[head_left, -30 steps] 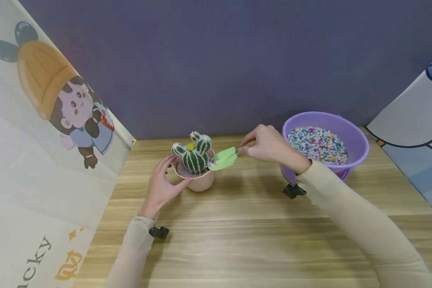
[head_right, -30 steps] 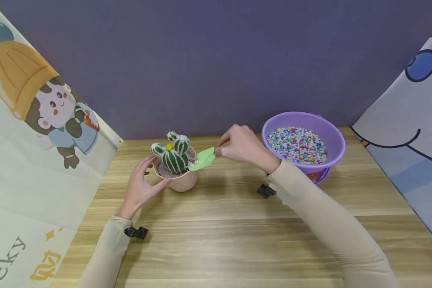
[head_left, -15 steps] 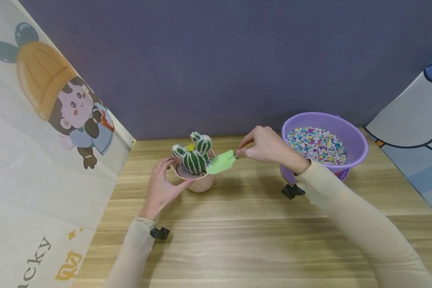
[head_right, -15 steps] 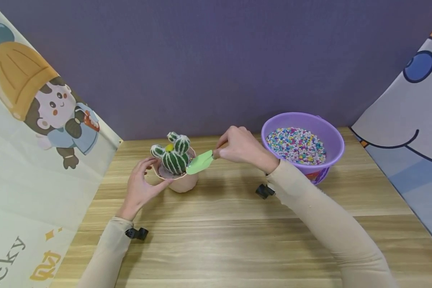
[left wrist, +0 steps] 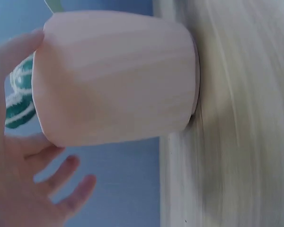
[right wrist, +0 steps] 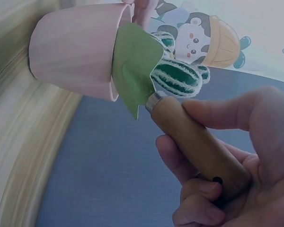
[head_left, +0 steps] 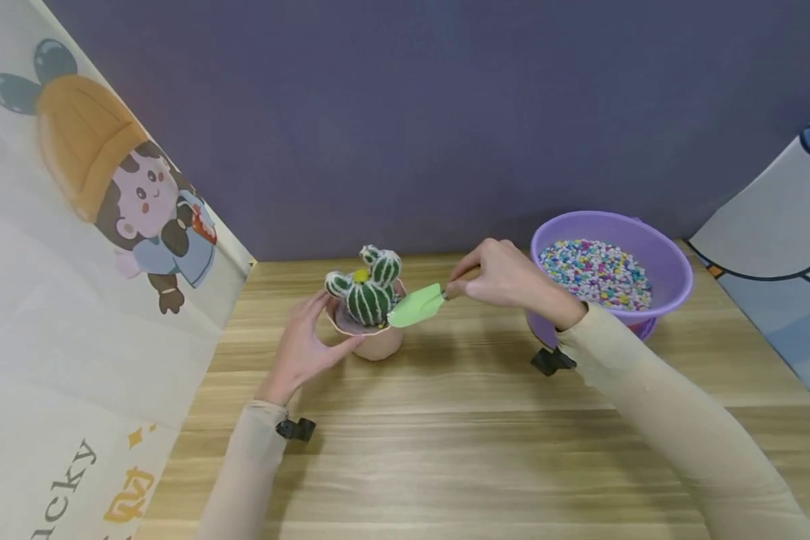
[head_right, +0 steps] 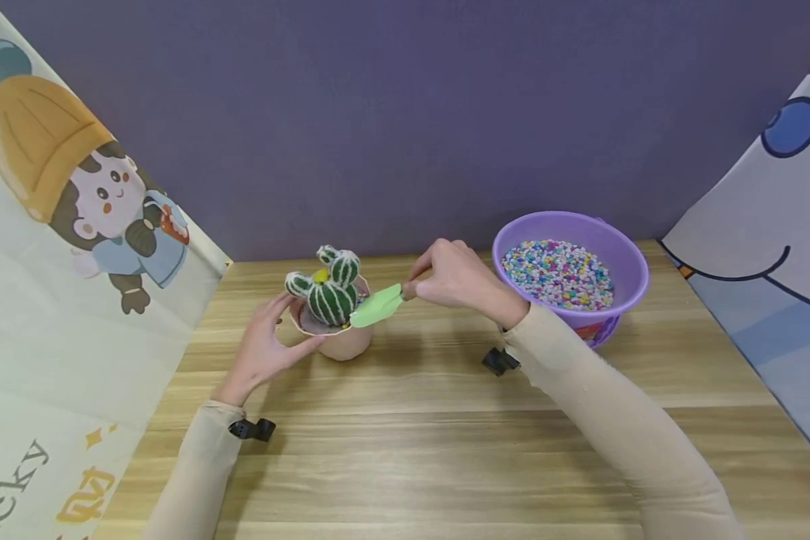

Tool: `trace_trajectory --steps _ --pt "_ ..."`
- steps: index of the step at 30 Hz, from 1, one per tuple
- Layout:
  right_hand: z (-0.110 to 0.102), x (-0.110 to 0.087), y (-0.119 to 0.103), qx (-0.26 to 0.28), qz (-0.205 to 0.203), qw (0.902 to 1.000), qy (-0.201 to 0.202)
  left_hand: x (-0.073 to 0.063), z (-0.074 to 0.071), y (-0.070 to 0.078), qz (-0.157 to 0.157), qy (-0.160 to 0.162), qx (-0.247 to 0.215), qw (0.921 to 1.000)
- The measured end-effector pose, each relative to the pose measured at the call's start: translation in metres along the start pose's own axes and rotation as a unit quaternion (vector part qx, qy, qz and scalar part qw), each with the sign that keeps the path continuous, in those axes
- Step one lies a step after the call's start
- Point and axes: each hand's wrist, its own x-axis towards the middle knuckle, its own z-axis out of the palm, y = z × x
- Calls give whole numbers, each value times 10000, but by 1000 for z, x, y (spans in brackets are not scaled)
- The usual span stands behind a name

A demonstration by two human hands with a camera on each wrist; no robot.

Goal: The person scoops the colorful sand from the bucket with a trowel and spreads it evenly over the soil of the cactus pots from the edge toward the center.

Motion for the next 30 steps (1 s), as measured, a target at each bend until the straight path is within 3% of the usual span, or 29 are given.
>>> trace_trajectory --steps 3,5,13,21,30 --pt "0 -1 0 5 8 10000 38 3 -2 -3 26 -355 -46 9994" --pt "1 -2 0 -16 -7 10000 77 3 -2 -4 -19 -364 -24 9993" --pt "1 -4 0 96 -13 9997 222 -1 0 2 -263 -1 236 9994" --pt "1 -4 12 262 73 9992 303 -4 6 16 -677 146 390 9968" --pt "2 -8 22 477 86 9984 292 -8 19 23 -688 697 465 9941"
